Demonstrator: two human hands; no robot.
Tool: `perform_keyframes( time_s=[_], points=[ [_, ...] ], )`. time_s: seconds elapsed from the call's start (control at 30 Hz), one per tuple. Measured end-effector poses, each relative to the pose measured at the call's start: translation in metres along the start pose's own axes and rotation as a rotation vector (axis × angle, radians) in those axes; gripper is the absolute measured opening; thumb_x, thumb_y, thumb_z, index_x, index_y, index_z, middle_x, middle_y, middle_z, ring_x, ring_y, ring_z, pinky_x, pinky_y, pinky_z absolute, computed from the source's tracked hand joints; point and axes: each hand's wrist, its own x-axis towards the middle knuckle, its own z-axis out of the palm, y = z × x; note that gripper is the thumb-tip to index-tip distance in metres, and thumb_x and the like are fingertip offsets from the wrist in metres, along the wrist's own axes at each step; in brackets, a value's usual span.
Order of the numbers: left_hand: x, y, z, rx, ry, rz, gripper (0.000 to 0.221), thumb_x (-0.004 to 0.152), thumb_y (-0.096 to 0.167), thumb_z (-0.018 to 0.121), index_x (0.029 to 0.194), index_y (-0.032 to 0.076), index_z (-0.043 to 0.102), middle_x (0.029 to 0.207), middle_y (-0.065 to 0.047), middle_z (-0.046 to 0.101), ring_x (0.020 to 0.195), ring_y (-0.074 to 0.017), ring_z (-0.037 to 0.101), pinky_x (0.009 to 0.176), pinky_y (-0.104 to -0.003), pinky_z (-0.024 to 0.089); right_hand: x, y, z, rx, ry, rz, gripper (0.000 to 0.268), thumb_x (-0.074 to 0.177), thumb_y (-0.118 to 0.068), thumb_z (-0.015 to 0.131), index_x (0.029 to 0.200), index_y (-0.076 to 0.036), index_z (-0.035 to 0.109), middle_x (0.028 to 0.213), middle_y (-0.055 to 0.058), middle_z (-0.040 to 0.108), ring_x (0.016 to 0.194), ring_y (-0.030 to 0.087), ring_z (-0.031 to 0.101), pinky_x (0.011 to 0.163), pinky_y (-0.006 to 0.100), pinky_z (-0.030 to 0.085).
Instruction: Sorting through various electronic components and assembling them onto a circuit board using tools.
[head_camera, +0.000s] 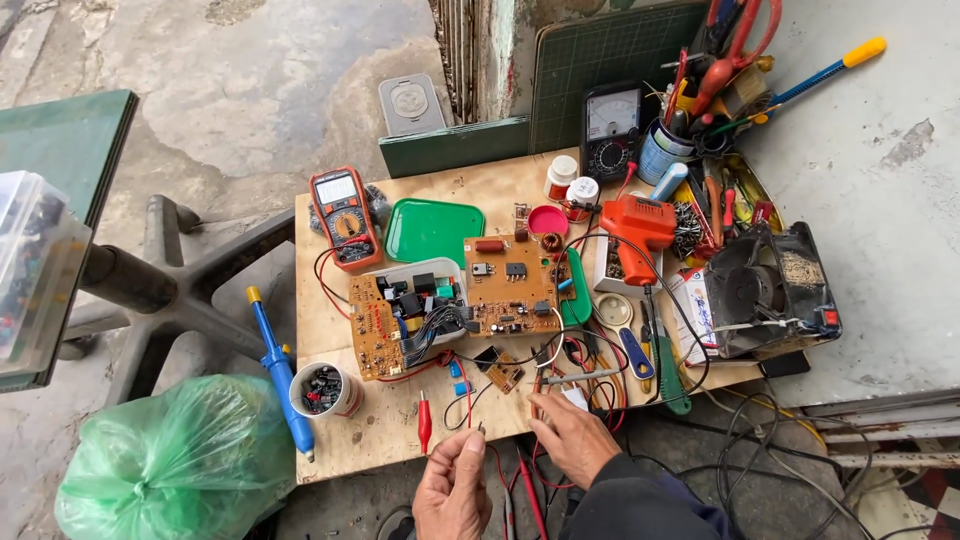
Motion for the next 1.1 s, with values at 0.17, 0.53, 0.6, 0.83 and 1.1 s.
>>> perform_keyframes(
  time_s=[0.17, 0.53, 0.6, 0.83, 1.1],
  points=[
    [0.010, -0.004, -0.005, 0.029, 0.014, -0.047, 0.023, 0.095, 0.013, 0.088, 0.115, 0.001, 0.087, 0.053, -0.009, 0.047, 0.036, -0.0110, 0.028, 0.034, -0.027, 0.021, -0.024, 0.014, -0.021, 0.131, 0.403, 0.284, 0.028, 0.107, -0.039, 0.062, 0.113, -0.026, 0.087, 0.068, -0.004, 0.075, 0.056, 0.009, 0.066, 0.057, 0.029, 0.059],
    [0.010, -0.015, 0.004, 0.020, 0.023, -0.031, 0.019, 0.095, 0.006, 0.087, 0.111, -0.003, 0.087, 0.054, -0.012, 0.052, 0.037, -0.0124, 0.031, 0.034, -0.027, 0.023, 0.004, 0.079, -0.049, -0.085, 0.363, 0.344, 0.030, 0.111, -0.031, 0.058, 0.127, -0.010, 0.073, 0.118, 0.009, 0.075, 0.103, 0.030, 0.075, 0.094, 0.050, 0.062],
    [0.007, -0.012, 0.008, 0.014, 0.030, -0.028, 0.021, 0.094, 0.007, 0.087, 0.112, -0.003, 0.086, 0.059, -0.013, 0.056, 0.040, -0.0139, 0.034, 0.038, -0.027, 0.025, -0.001, 0.075, -0.056, -0.074, 0.367, 0.322, 0.032, 0.111, -0.034, 0.056, 0.129, -0.014, 0.074, 0.122, 0.007, 0.076, 0.105, 0.033, 0.073, 0.093, 0.051, 0.057],
    [0.009, -0.008, 0.010, 0.094, 0.044, -0.078, 0.023, 0.097, 0.012, 0.086, 0.117, 0.001, 0.084, 0.064, -0.020, 0.054, 0.039, -0.0185, 0.035, 0.037, -0.028, 0.025, -0.060, 0.035, -0.096, 0.097, 0.499, 0.568, 0.047, 0.111, -0.051, 0.054, 0.079, -0.018, 0.062, 0.086, 0.001, 0.084, 0.089, 0.013, 0.087, 0.082, 0.032, 0.064],
    [-0.002, -0.003, 0.027, 0.156, 0.053, -0.080, 0.023, 0.099, 0.018, 0.085, 0.118, 0.006, 0.085, 0.068, -0.018, 0.057, 0.042, -0.0191, 0.036, 0.042, -0.028, 0.029, -0.110, 0.031, -0.121, 0.292, 0.442, 0.622, 0.057, 0.108, -0.041, 0.055, 0.165, -0.036, 0.049, 0.159, -0.013, 0.063, 0.115, 0.019, 0.081, 0.107, 0.045, 0.074]
  ],
)
